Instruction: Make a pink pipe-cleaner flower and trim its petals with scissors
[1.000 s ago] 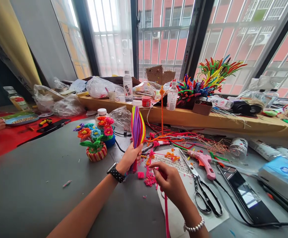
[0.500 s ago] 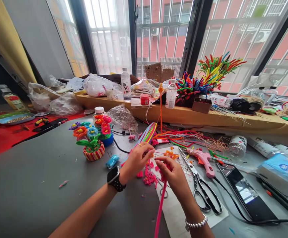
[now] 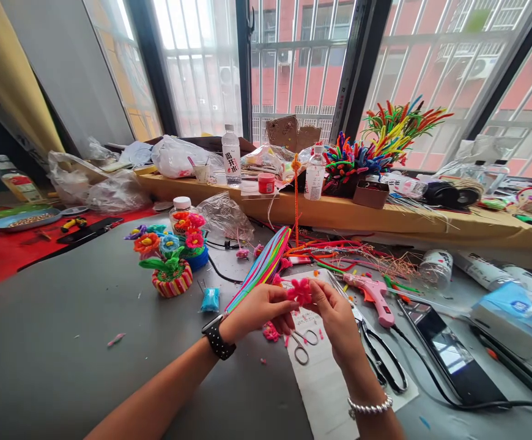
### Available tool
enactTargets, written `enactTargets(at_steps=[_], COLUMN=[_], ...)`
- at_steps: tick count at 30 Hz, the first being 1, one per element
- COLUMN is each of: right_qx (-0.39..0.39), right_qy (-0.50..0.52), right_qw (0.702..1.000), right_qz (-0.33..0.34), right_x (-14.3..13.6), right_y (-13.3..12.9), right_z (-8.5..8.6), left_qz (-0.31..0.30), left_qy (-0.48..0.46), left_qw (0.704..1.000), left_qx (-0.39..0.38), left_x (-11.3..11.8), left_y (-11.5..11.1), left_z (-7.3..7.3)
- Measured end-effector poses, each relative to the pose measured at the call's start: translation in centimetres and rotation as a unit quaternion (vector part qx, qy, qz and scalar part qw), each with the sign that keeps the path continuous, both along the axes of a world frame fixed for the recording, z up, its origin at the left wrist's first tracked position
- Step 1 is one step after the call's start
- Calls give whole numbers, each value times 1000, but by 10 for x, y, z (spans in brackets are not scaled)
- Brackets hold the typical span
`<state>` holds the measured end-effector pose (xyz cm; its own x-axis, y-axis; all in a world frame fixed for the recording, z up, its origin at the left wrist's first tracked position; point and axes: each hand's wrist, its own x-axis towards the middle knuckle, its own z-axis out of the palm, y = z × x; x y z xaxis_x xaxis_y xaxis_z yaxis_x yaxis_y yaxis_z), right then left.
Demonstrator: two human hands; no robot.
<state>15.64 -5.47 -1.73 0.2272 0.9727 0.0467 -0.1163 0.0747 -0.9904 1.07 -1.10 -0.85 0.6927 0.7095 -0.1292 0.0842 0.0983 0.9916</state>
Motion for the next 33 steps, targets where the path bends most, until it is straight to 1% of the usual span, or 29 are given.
enactTargets(at_steps=[2,5,11,14,16,22,26,30,33], right_qx=[-4,-3,-9,-13,-14,-30,-32,-36,-24], right_qy=[-4,-44,-68,-70,-68,-61,-62,-103,-154], right_qw=[1000,999,998,997,997,998,997,994,988], right_qz=[1,-2,-8,-21,-23,-1,14,22,12], right_x=[2,2,1,1,1,1,1,1,0], right_y=[0,-1,-2,-2,-2,-2,-2,-2,-2], right_z=[1,1,2,2,2,3,2,-2,-4], left_qz=[-7,-16,54,54,56,88,125,152,156], left_qy=[-1,1,-33,-24,-17,13,40,72,109], left_qw=[1000,1000,996,996,995,982,961,933,899], left_qx=[-16,-17,70,66,77,168,244,317,394], left_x=[0,0,-4,-6,-6,-5,-5,-5,-4], left_y=[0,0,5,7,8,8,7,4,4], left_z=[1,2,4,6,6,2,4,6,4])
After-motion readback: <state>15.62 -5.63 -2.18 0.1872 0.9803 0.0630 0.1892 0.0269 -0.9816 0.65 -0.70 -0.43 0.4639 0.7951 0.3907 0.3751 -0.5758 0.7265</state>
